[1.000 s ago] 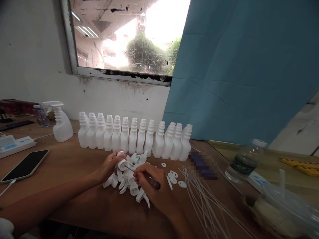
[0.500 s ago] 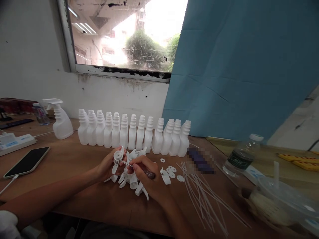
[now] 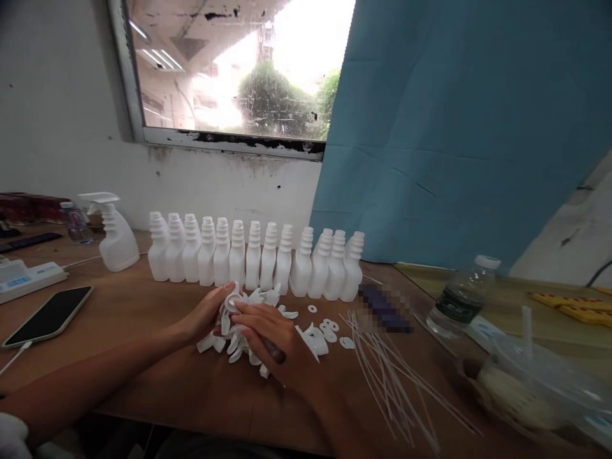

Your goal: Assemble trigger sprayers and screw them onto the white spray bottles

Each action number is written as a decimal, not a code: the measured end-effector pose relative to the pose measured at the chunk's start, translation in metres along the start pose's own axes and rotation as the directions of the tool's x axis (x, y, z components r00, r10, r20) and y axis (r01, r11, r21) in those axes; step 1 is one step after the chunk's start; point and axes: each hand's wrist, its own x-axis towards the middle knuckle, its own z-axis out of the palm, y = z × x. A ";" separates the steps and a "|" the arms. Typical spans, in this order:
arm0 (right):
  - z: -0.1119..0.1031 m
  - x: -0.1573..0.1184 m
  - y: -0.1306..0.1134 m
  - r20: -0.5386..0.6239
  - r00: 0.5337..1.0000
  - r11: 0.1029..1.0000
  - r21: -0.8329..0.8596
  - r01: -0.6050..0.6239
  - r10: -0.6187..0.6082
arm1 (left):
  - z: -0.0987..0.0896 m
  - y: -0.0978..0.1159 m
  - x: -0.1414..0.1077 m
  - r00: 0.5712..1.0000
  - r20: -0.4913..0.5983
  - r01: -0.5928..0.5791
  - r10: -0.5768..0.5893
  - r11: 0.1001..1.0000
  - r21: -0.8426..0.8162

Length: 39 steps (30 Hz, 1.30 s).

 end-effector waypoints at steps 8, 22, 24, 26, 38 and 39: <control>-0.070 -0.027 0.029 -0.201 0.804 0.826 0.059 -0.560 0.560 | -0.079 0.012 0.011 0.967 -0.148 -0.087 0.210 0.811 0.579; -0.092 -0.042 0.071 -0.454 0.579 0.698 0.148 -0.700 0.677 | -0.106 -0.016 0.017 0.956 -0.138 -0.019 0.260 0.525 0.851; -0.093 -0.042 0.071 -0.447 0.571 0.689 0.155 -0.708 0.688 | -0.103 -0.014 0.013 0.943 -0.127 -0.039 0.307 0.482 0.875; -0.093 -0.043 0.072 -0.449 0.565 0.683 0.153 -0.714 0.692 | -0.107 -0.009 0.009 0.911 -0.153 -0.035 0.383 0.442 0.896; -0.090 -0.041 0.073 -0.483 0.567 0.703 0.157 -0.693 0.667 | -0.231 0.082 -0.016 0.480 -0.452 0.067 0.752 0.482 0.874; -0.090 -0.041 0.074 -0.483 0.569 0.707 0.165 -0.687 0.666 | -0.239 0.081 -0.017 0.527 -0.435 0.026 0.730 0.498 0.867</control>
